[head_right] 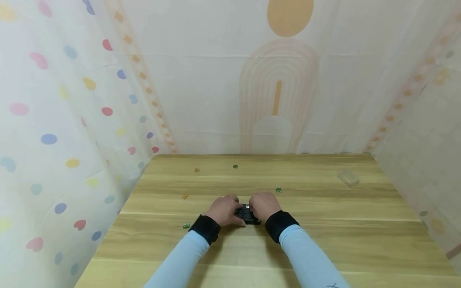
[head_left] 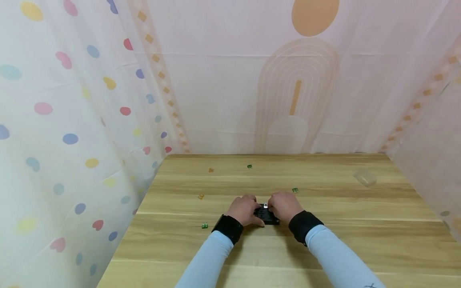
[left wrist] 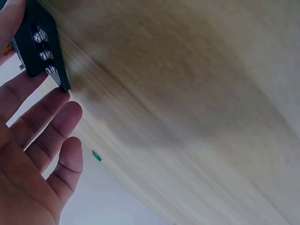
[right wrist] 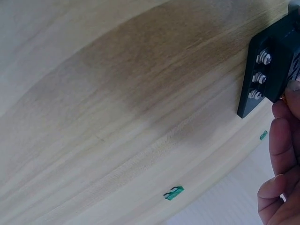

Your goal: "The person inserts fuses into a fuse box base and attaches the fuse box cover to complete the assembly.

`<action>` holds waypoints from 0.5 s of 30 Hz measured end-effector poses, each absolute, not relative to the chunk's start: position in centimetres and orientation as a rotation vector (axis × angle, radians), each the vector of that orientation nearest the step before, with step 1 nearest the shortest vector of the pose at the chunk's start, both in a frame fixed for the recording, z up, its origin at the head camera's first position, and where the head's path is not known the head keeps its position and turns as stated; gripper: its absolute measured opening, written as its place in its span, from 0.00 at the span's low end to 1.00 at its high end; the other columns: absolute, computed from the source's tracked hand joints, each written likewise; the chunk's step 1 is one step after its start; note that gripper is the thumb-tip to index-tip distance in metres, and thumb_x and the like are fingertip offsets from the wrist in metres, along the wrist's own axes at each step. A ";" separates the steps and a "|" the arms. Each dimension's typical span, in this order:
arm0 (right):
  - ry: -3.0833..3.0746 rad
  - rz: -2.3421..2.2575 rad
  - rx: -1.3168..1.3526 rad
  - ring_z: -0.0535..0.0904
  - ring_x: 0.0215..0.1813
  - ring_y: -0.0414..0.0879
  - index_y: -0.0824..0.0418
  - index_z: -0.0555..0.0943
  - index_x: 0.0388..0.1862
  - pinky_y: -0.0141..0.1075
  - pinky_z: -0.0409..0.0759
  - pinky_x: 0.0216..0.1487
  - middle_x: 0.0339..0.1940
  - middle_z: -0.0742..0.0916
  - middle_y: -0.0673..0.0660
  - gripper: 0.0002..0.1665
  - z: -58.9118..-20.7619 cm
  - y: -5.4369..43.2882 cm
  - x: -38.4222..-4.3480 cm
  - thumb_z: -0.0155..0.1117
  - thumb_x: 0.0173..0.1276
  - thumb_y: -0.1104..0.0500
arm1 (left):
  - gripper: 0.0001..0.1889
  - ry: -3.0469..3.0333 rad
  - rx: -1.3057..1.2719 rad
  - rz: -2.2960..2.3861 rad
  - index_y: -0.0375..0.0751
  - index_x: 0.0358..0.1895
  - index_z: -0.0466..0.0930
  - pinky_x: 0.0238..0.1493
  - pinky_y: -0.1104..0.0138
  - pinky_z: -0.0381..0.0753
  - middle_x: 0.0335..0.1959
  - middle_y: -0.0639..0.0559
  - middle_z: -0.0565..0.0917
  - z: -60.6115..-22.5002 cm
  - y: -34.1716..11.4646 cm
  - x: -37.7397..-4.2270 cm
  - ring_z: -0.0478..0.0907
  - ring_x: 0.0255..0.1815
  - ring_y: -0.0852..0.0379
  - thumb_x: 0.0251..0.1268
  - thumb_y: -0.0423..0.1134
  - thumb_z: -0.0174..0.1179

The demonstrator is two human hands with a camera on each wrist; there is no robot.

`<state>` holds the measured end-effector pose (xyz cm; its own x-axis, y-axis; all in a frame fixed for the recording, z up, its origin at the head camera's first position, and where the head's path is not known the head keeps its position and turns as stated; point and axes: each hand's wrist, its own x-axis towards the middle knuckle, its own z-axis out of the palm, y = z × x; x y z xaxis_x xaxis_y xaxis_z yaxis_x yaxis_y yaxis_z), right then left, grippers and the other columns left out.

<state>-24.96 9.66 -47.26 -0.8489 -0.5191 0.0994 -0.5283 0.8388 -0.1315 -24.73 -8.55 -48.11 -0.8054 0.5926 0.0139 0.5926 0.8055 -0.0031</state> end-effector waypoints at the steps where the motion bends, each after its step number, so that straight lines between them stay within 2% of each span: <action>1: -2.961 0.236 0.836 0.74 0.27 0.40 0.55 0.89 0.27 0.37 0.77 0.33 0.25 0.84 0.46 0.03 -47.2 9.7 -25.0 0.74 0.60 0.62 | 0.33 -2.973 -0.975 -0.002 0.50 0.52 0.88 0.36 0.64 0.78 0.40 0.55 0.81 -48.1 -8.5 -24.7 0.76 0.38 0.57 0.47 0.68 0.71; 15: -2.995 0.246 0.822 0.72 0.25 0.39 0.54 0.89 0.26 0.36 0.76 0.33 0.24 0.83 0.45 0.05 -47.0 9.4 -24.6 0.73 0.61 0.61 | 0.33 -2.991 -0.963 0.025 0.50 0.52 0.88 0.37 0.64 0.77 0.39 0.55 0.81 -47.7 -8.4 -24.3 0.76 0.38 0.57 0.46 0.67 0.72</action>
<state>-24.63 9.41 -46.98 -0.8604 -0.5052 0.0667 -0.5093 0.8482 -0.1452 -24.32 -8.45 -47.66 -0.8121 0.5835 -0.0060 0.5835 0.8120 -0.0148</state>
